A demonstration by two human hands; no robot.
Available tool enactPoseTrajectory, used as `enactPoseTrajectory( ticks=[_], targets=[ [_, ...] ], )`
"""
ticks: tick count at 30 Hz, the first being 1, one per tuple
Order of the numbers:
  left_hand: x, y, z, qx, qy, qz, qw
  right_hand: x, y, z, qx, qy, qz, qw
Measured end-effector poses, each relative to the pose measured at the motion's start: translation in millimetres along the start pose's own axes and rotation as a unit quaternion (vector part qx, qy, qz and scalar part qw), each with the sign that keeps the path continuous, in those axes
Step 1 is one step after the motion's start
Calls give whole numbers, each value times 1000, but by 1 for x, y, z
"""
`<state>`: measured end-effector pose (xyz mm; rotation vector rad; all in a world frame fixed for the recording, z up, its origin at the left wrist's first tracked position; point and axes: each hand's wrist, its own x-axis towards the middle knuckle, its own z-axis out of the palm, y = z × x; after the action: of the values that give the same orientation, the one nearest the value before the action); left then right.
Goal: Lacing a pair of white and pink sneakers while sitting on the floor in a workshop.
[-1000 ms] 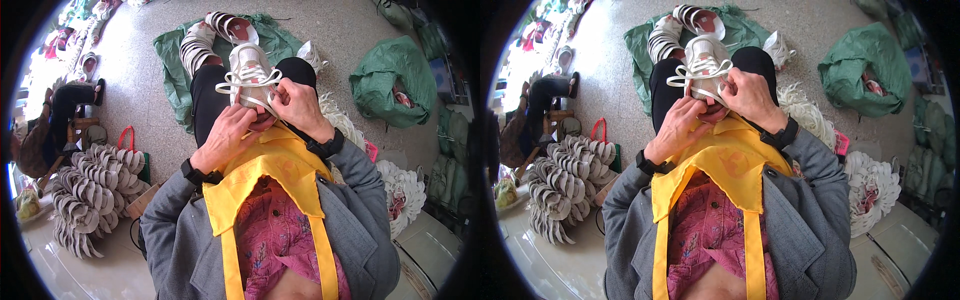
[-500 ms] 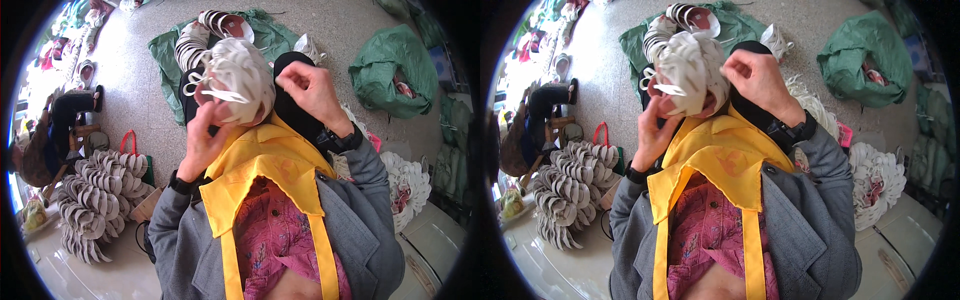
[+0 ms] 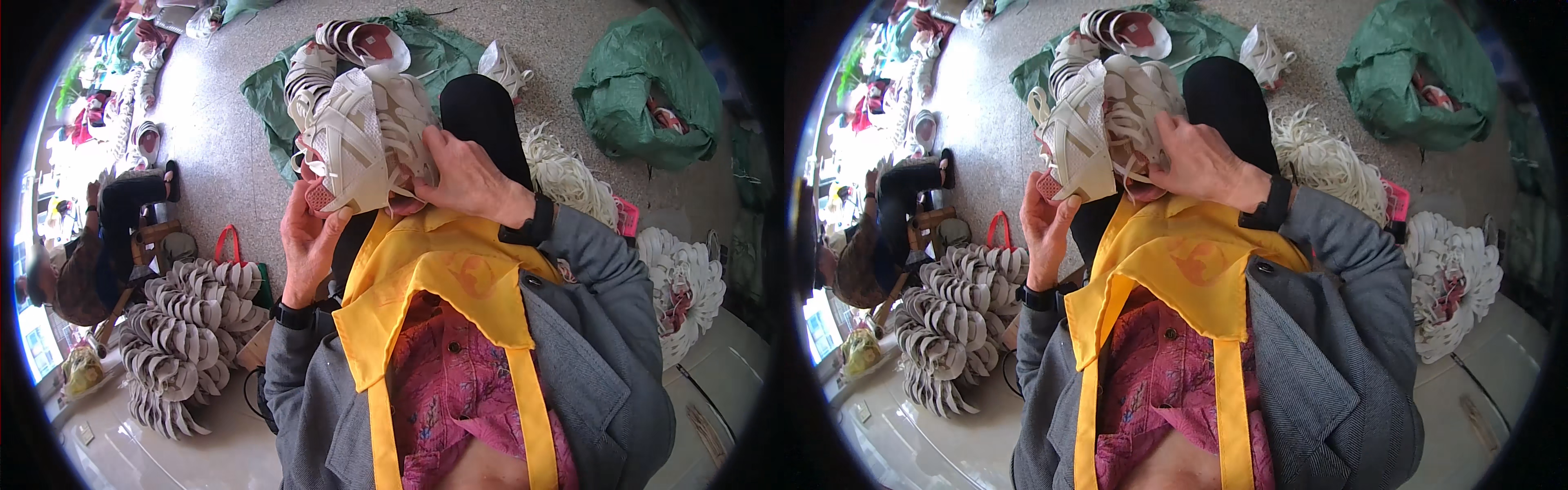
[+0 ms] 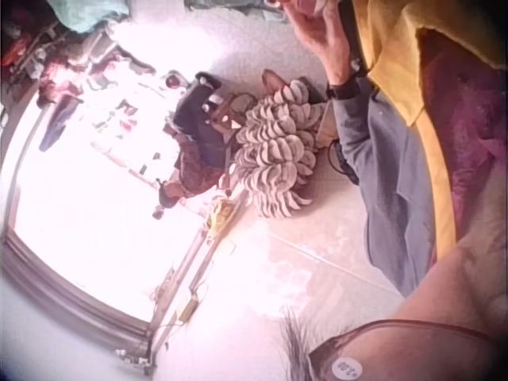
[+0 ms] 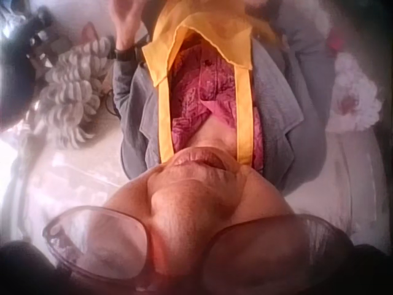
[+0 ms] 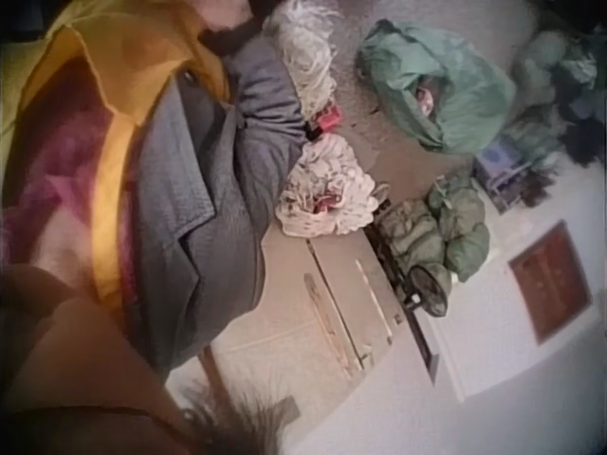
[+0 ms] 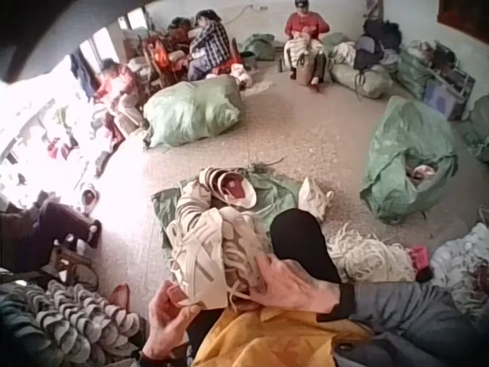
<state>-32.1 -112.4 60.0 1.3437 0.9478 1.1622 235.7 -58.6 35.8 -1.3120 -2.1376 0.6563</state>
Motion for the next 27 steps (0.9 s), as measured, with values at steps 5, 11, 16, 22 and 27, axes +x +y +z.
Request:
enactPoseTrajectory(
  ticks=[5,11,16,22,27],
  targets=[
    [11,23,23,82,9,-15,997,25,10,-9,10,57,-42,997],
    [34,25,44,271,-54,19,961,39,34,-18,47,116,-27,992],
    [38,9,73,418,-161,106,888,22,37,-15,92,96,10,991],
    [41,-4,63,388,-91,72,914,19,36,-17,86,109,6,990],
    [43,15,33,227,0,-43,973,14,37,-16,174,60,43,982]
  ],
)
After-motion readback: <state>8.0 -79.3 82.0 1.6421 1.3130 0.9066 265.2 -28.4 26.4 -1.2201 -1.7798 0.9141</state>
